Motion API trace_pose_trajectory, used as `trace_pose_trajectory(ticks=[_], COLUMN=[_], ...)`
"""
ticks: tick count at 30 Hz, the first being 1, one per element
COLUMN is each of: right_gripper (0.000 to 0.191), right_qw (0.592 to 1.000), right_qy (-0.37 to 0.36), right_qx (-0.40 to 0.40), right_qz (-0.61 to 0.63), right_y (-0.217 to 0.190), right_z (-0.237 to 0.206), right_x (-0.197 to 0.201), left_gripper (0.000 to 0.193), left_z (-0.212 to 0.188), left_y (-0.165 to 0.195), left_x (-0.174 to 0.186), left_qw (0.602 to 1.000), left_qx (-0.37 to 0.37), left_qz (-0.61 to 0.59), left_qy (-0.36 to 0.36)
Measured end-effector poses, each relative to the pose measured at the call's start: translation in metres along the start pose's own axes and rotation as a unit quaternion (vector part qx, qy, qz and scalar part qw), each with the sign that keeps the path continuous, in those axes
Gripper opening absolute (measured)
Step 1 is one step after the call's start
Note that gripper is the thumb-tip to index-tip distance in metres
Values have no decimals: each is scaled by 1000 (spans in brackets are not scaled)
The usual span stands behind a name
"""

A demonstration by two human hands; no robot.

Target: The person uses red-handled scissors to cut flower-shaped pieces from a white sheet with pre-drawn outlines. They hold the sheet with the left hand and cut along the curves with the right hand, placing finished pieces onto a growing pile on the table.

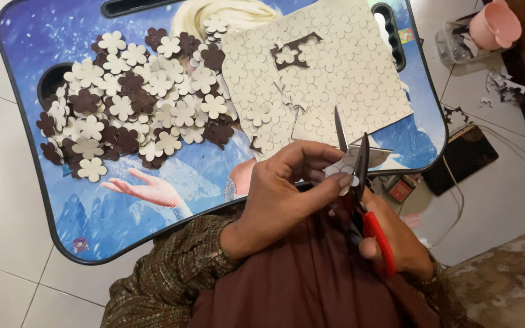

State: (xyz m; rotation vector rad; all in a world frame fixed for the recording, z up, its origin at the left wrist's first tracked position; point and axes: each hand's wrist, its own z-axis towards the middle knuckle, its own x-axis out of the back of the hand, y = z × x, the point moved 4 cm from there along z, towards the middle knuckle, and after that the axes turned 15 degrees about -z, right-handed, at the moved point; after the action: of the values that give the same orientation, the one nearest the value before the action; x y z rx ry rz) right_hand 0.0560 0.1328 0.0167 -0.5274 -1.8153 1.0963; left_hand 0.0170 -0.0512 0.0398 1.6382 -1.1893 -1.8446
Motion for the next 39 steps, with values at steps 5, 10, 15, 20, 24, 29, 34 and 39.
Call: trace_pose_trajectory(ticks=[5, 10, 15, 20, 24, 29, 34, 39], right_gripper=[132, 131, 127, 117, 111, 110, 110, 110], right_qw=[999, 999, 998, 998, 999, 996, 997, 994], right_qy=[-18, -15, -9, -30, -31, -50, -53, -59], right_qx=[-47, -42, -51, -57, -42, -66, -57, -74], right_qz=[-7, -15, -25, 2, 16, 31, 8, 47], right_y=[6, 4, 0, 0, 2, 10, 12, 12], right_z=[1, 0, 1, 0, 0, -4, -5, -4], right_x=[-2, -1, 2, 2, 1, 0, 1, -1], left_gripper=[30, 32, 32, 31, 31, 33, 33, 35], left_z=[2, 3, 2, 0, 0, 1, 2, 4], left_y=[0, 0, 2, 4, 4, 6, 5, 0], left_x=[3, 8, 13, 15, 16, 18, 22, 27], left_qw=[998, 995, 993, 987, 990, 989, 988, 988], left_qx=[-26, -49, -59, -78, -74, -95, -105, -112], left_qz=[55, 81, 101, 138, 110, 103, 103, 87], left_qy=[0, 6, 20, 40, 45, 42, 44, 55])
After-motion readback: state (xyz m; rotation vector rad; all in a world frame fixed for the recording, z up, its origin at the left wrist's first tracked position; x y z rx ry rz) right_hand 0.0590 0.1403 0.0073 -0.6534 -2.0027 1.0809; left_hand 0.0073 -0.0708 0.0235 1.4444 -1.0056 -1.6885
